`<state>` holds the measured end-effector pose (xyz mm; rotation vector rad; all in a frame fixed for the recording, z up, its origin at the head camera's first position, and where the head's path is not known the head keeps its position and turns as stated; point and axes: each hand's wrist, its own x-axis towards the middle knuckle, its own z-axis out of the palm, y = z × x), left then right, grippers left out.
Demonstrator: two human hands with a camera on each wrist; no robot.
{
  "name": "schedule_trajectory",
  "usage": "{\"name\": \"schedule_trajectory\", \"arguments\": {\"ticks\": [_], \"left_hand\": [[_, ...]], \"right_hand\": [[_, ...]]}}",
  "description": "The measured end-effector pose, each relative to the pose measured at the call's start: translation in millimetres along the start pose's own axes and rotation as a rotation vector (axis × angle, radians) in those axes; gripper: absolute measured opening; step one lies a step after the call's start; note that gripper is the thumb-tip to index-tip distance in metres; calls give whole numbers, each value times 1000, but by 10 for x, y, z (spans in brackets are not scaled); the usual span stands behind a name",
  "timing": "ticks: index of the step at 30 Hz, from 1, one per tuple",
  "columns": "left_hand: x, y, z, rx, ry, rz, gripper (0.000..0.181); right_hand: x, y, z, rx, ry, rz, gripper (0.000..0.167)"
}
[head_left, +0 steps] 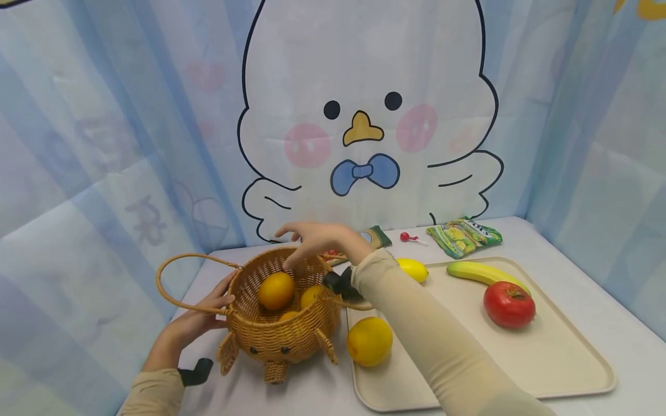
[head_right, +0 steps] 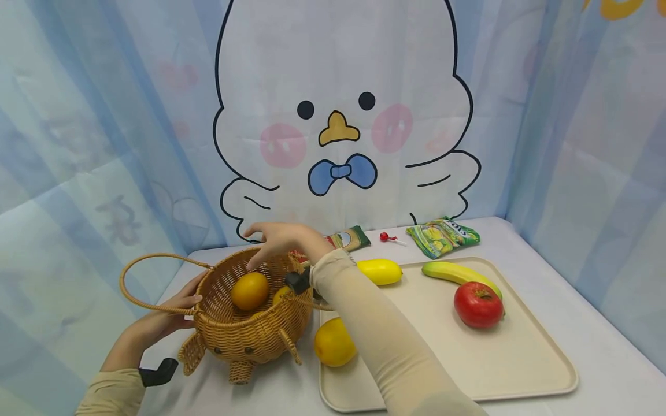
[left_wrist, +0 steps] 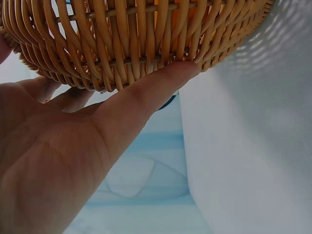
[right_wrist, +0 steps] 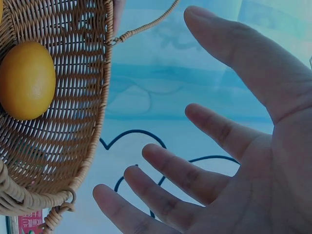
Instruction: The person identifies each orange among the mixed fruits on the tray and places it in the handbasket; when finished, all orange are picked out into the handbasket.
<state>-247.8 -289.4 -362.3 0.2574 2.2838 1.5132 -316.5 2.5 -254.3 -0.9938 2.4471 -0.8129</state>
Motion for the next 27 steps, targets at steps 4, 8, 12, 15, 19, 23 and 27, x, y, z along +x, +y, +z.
{"name": "schedule_trajectory", "arguments": {"ticks": [4,8,12,15,19,23,27], "left_hand": [[1,-4,9,-4,6,-11,67],[-1,-5,12,1,6,-9,67],[-8,-4,12,2,3,-6,67],[-11,-2,19,6,-1,-3,66],[-8,4,28,2,-1,-4,68],[6,13,25,-11,2,-1,70],[12,4,15,-13,-2,8,70]], "right_hand": [[-26,15,-22,-15,12,-7,73],[-58,32,-40,-29,21,-8,73],[-90,50,-50,-6,22,-7,74],[-112,70,-55,-3,26,-12,74],[-144,91,-61,-1,29,-10,74],[-171,110,-73,1,37,0,75],[-197,137,-88,-8,49,8,75]]}}
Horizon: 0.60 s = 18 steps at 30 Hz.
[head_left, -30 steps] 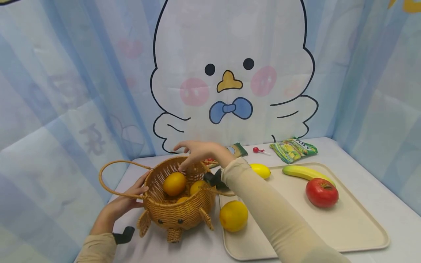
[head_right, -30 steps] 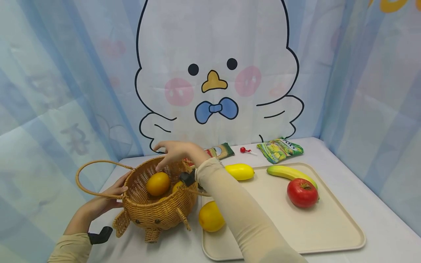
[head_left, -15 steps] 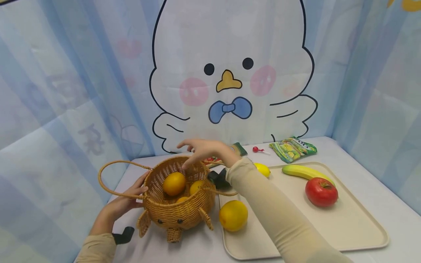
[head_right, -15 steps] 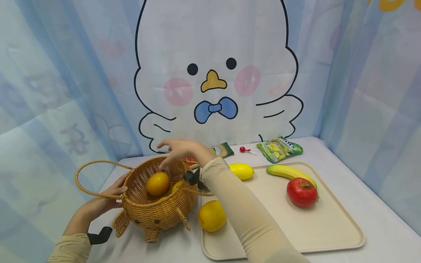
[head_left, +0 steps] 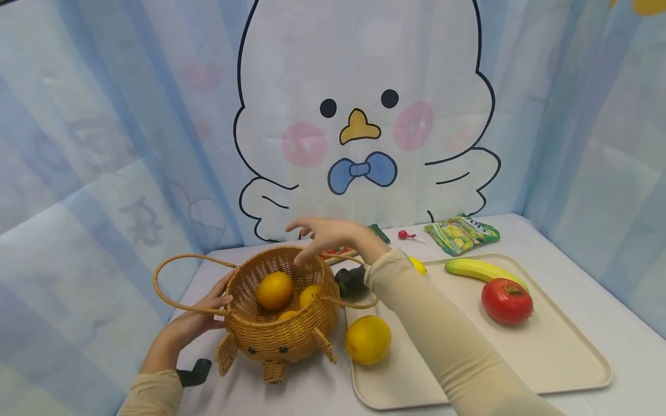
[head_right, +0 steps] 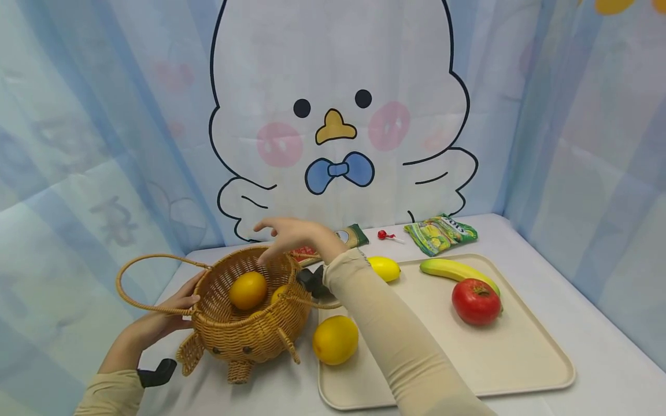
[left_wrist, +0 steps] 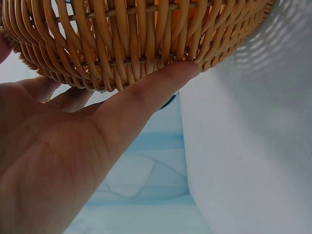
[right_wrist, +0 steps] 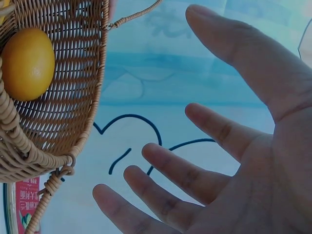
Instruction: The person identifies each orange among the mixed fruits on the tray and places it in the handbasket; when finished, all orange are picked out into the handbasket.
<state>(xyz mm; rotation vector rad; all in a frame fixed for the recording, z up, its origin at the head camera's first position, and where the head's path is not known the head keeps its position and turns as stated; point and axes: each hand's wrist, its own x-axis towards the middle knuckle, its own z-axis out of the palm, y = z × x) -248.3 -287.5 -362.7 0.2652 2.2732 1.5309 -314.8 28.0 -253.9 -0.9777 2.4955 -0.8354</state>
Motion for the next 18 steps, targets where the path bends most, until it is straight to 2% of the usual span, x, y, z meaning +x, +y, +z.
{"name": "schedule_trajectory", "arguments": {"ticks": [10,18], "left_hand": [[2,17,5,-3,6,-11,69],[-14,13,20,10,4,-8,70]], "right_hand": [[-107,40,-45,39,24,10,75],[-184,98,-62,15,34,0,74]]}}
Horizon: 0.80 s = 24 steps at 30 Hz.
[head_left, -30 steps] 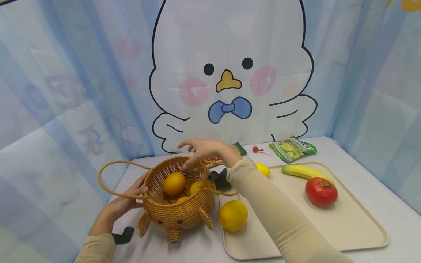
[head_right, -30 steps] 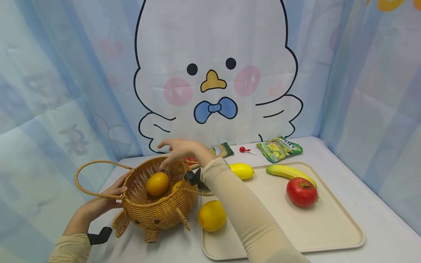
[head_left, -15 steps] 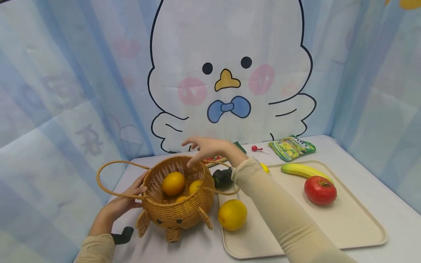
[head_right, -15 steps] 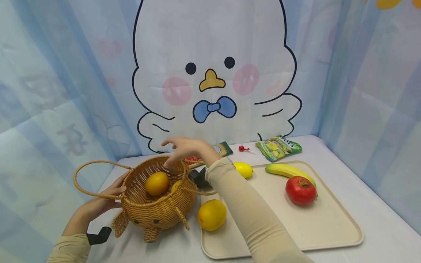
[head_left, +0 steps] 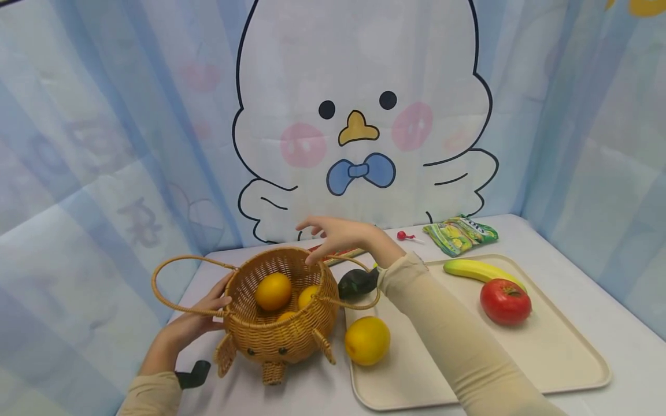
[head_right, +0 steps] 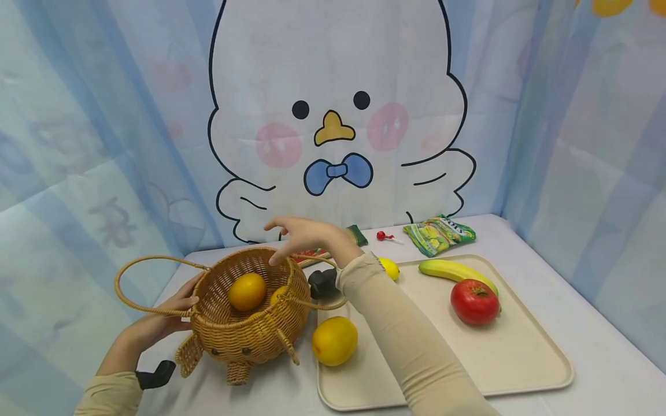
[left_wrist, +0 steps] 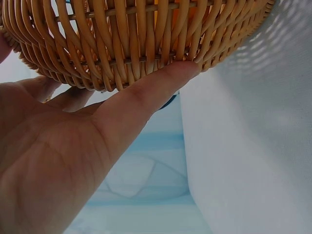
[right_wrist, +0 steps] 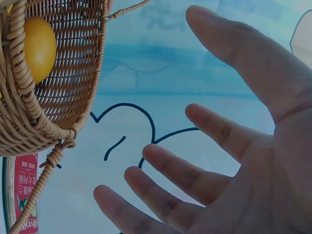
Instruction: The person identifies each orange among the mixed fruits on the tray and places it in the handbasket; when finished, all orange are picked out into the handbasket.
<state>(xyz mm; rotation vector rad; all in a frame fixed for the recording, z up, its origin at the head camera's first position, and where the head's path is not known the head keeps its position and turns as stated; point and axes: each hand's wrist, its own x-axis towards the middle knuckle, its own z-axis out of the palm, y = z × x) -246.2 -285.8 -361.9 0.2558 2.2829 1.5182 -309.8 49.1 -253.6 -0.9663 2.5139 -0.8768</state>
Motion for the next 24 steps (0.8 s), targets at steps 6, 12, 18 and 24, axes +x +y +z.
{"name": "schedule_trajectory", "arguments": {"ticks": [6,12,18,24], "left_hand": [[-7,1,5,4,2,3,70],[-12,1,3,2,-6,11,70],[9,0,2,3,-2,3,71],[22,-6,3,-3,3,0,71]], "right_hand": [[-57,33,-10,-4,12,-2,75],[-112,51,-19,-28,34,7,75],[-142,108,-26,-20,50,29,74],[-187,156,-58,-10,62,50,75]]}}
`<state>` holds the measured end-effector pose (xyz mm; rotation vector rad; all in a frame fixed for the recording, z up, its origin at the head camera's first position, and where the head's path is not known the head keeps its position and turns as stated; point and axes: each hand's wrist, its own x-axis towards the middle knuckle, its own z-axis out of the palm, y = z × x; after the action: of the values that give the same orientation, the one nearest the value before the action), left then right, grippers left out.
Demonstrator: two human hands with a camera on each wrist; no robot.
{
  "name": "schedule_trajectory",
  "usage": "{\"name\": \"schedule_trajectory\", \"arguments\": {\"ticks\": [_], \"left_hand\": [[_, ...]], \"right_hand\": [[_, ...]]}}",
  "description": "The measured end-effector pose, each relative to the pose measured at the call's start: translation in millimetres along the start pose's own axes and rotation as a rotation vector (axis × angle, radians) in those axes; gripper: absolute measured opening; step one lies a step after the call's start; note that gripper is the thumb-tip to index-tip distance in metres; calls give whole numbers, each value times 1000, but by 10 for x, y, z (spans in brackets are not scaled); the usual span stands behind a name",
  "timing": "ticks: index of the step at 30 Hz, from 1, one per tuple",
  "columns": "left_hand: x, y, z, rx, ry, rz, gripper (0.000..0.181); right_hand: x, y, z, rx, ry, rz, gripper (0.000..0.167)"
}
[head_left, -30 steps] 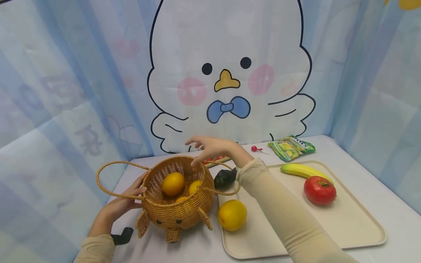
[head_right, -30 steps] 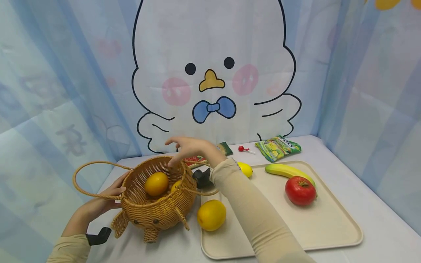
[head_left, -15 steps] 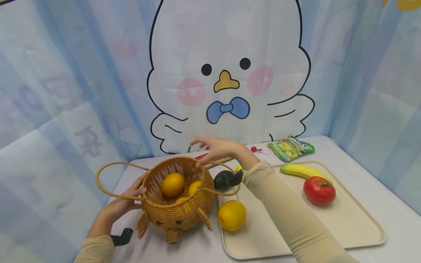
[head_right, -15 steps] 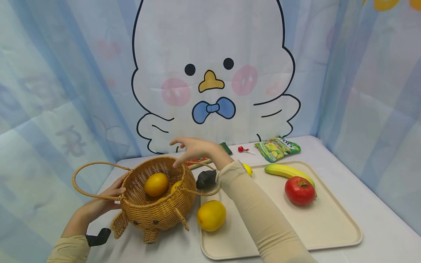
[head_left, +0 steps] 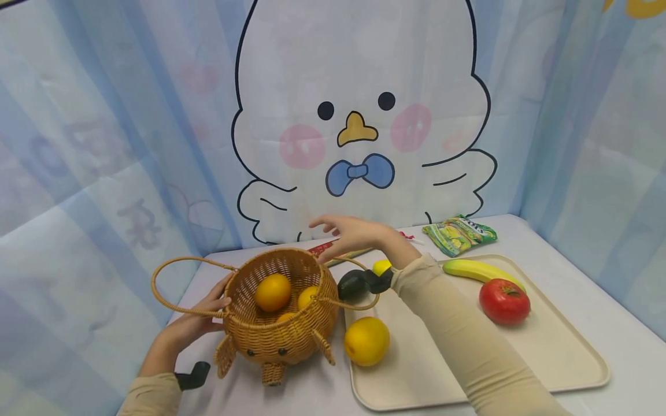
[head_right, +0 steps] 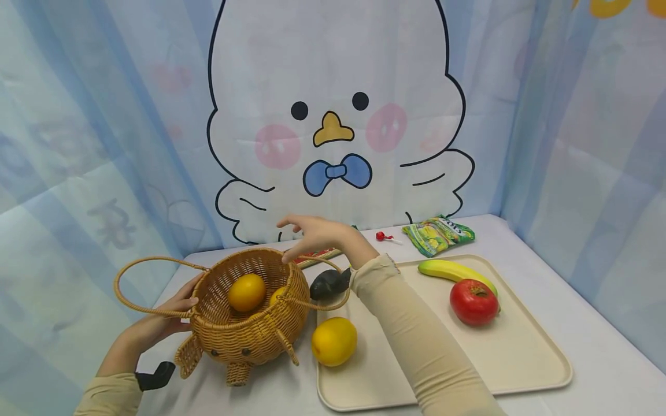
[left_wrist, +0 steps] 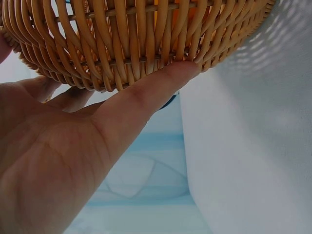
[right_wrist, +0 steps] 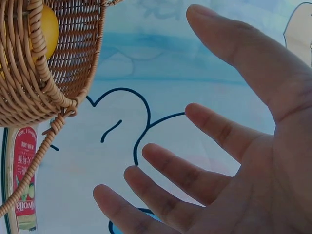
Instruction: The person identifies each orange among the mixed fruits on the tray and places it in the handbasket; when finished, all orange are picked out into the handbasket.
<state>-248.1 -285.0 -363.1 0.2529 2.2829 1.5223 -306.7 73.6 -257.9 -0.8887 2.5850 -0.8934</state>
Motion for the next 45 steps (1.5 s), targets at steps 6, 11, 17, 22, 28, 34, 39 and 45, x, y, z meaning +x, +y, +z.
{"name": "schedule_trajectory", "arguments": {"ticks": [6,11,17,22,28,34,39,45], "left_hand": [[16,1,13,-23,26,-20,76],[-5,-6,7,-10,6,-8,72],[-6,5,7,-9,-2,1,71],[-10,11,3,6,-4,-2,71],[-2,18,-8,4,4,-4,70],[5,23,-4,-7,7,-6,72],[-2,10,-12,-8,-4,6,70],[8,9,-8,-14,13,-9,72]], "right_hand": [[-53,38,-43,4,7,6,74],[-73,77,-58,10,9,-1,73],[-83,128,-60,1,16,7,73],[-99,149,-59,4,19,15,73],[-120,172,-68,22,14,23,73],[-154,184,-76,19,11,12,74],[-169,202,-63,26,10,11,74],[-194,206,-29,40,5,12,74]]}}
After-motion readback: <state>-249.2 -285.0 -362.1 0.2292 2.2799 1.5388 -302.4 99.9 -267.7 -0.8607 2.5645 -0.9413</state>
